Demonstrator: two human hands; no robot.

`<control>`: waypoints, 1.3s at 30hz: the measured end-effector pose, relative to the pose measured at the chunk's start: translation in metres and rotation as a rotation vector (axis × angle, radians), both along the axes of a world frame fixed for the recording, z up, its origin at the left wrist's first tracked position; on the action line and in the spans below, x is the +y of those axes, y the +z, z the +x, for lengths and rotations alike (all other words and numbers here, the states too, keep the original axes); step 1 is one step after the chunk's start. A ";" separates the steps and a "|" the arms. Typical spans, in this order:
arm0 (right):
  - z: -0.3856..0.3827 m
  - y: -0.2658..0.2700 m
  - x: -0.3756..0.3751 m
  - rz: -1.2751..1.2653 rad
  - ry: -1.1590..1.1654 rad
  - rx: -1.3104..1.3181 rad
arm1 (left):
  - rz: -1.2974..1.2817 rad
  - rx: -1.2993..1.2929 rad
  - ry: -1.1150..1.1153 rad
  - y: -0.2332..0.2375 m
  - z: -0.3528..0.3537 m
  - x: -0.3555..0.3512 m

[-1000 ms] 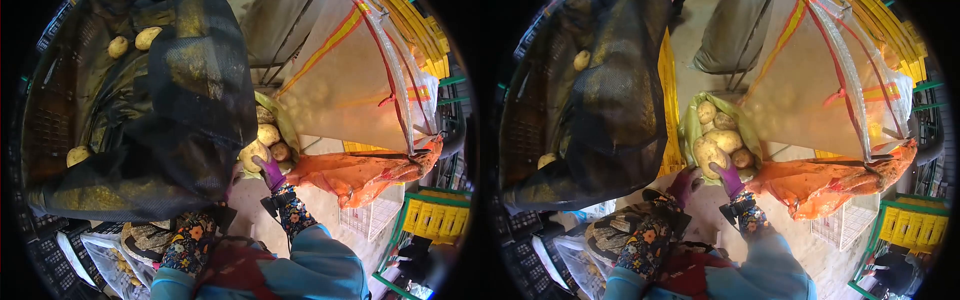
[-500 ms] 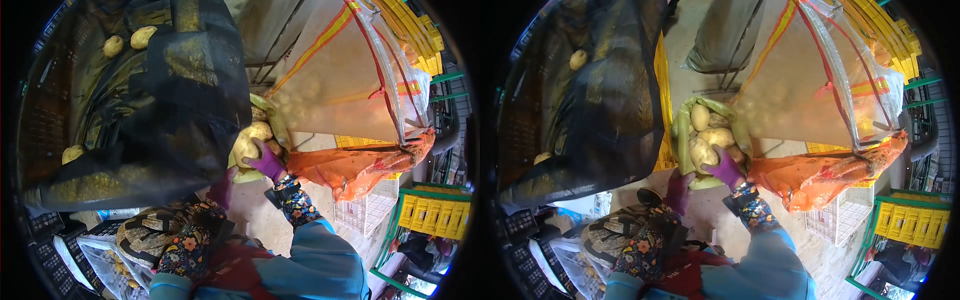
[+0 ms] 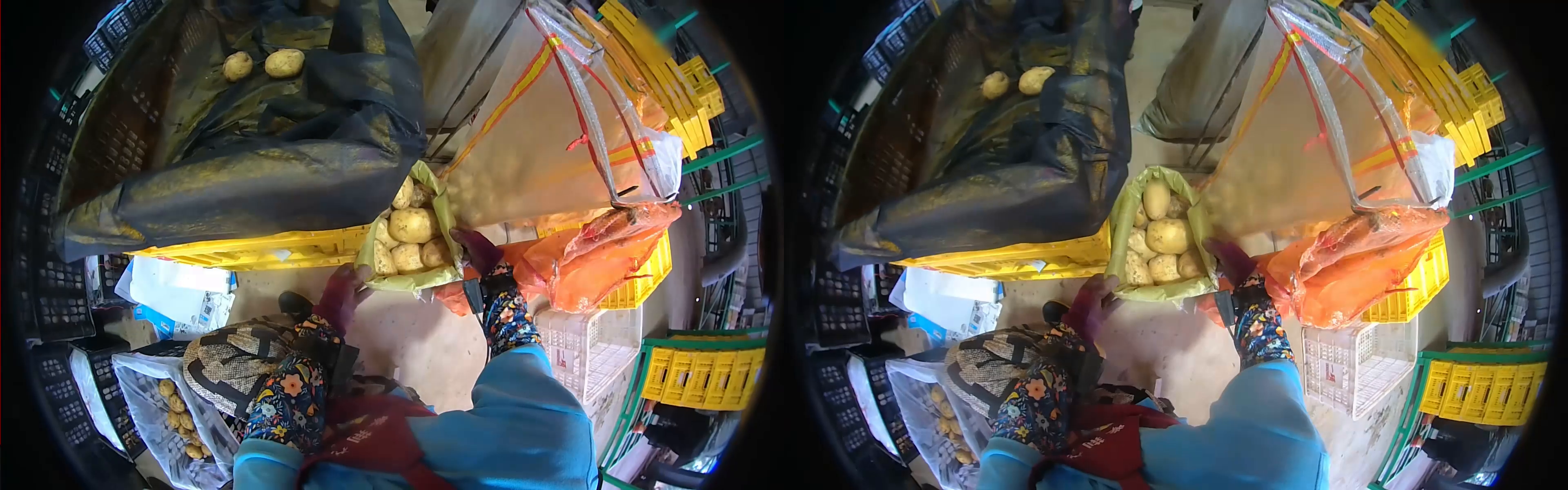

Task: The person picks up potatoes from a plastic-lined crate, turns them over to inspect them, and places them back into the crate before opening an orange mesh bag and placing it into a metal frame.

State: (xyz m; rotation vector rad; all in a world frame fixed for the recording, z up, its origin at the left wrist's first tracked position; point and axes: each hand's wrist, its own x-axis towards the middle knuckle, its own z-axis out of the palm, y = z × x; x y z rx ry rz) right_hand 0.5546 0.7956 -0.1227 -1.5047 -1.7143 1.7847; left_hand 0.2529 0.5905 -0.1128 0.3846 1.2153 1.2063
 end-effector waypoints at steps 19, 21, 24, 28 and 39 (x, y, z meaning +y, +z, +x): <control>-0.034 0.120 -0.026 0.679 0.163 -0.598 | 0.159 0.809 0.325 0.117 -0.053 -0.054; -0.034 0.106 -0.006 0.886 0.551 -0.494 | 0.350 0.738 0.512 0.177 -0.096 -0.109; -0.162 0.231 -0.112 0.559 0.675 -0.298 | 0.530 0.718 0.801 0.216 -0.167 -0.233; -0.298 0.328 -0.233 0.689 1.009 0.019 | 0.054 0.674 1.226 0.228 -0.226 -0.442; -0.715 0.049 -0.580 0.492 2.036 0.151 | 0.073 0.429 1.954 0.168 -0.235 -0.634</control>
